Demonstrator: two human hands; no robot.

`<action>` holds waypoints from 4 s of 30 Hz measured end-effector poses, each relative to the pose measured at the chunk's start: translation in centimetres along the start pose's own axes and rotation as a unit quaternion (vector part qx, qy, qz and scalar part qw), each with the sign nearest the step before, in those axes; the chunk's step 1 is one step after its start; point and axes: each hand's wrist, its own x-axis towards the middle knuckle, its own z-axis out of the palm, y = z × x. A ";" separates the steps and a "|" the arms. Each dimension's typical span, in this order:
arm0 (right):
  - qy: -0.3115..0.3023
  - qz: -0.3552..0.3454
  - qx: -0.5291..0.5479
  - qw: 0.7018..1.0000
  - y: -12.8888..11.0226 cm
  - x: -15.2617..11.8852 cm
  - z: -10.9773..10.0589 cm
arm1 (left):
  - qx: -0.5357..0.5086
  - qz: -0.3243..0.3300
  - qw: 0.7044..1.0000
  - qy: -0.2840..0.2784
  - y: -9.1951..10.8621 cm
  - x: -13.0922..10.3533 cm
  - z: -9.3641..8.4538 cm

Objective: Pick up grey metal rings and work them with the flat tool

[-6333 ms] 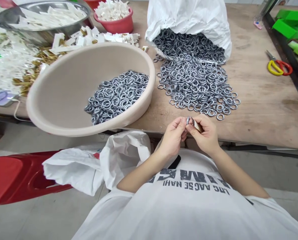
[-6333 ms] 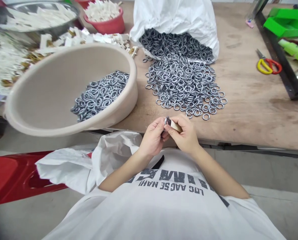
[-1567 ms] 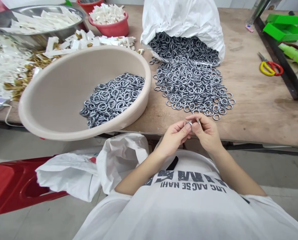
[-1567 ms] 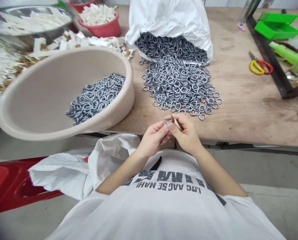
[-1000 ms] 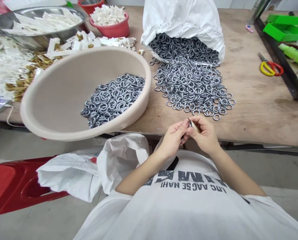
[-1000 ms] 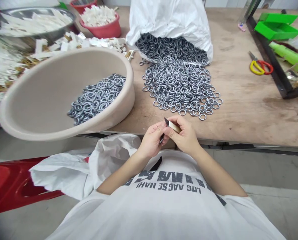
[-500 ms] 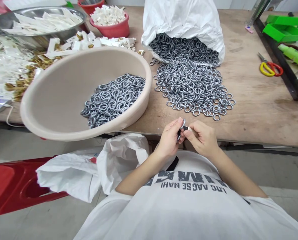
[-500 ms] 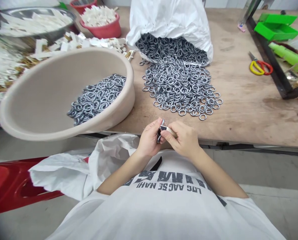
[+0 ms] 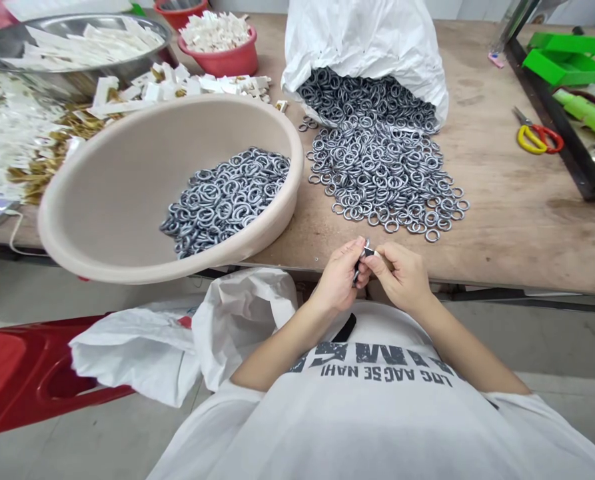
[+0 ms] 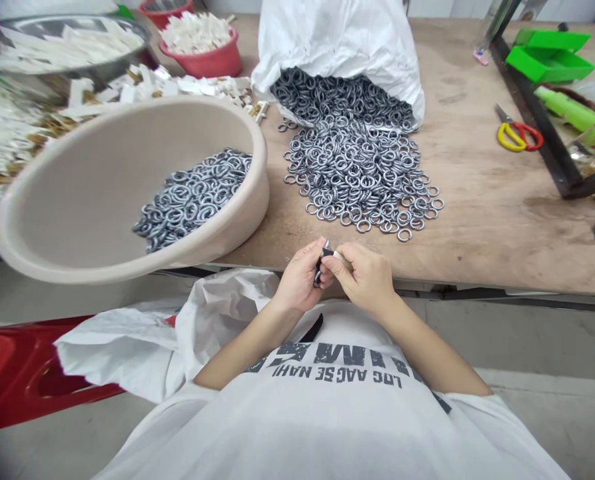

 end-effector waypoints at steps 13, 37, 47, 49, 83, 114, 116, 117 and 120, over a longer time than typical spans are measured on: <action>-0.002 0.112 -0.273 0.955 2.4 2.3 -1.6 | 0.052 0.011 0.998 -0.038 0.4 -0.9 0.6; 0.001 0.100 0.304 0.947 -0.8 -0.1 -0.1 | 0.056 0.056 0.996 0.033 -1.0 0.3 0.4; -0.003 0.100 0.283 0.954 -0.5 0.2 -1.0 | 0.091 0.114 0.988 0.041 -0.9 0.2 -0.1; -0.015 0.104 0.323 0.941 -0.5 0.1 -0.6 | 0.039 0.068 0.997 0.023 -0.9 0.2 0.1; -0.015 0.054 0.310 0.949 -0.2 -0.2 -0.1 | 0.010 0.041 0.999 -0.034 -0.7 0.3 -0.1; -0.069 -0.024 0.136 0.988 -1.1 -0.6 -1.7 | 0.010 0.041 0.999 0.004 -1.2 0.3 -0.6; -0.065 -0.018 0.149 0.986 -1.0 -0.6 -1.7 | 0.009 0.038 0.999 -0.007 -1.3 0.3 -0.6; -0.060 -0.015 0.159 0.985 -0.9 -0.6 -1.6 | 0.010 0.036 0.999 -0.014 -1.4 0.3 -0.7; -0.047 -0.004 0.183 0.982 -0.7 -0.6 -1.5 | 0.014 0.033 0.999 -0.028 -1.6 0.2 -0.6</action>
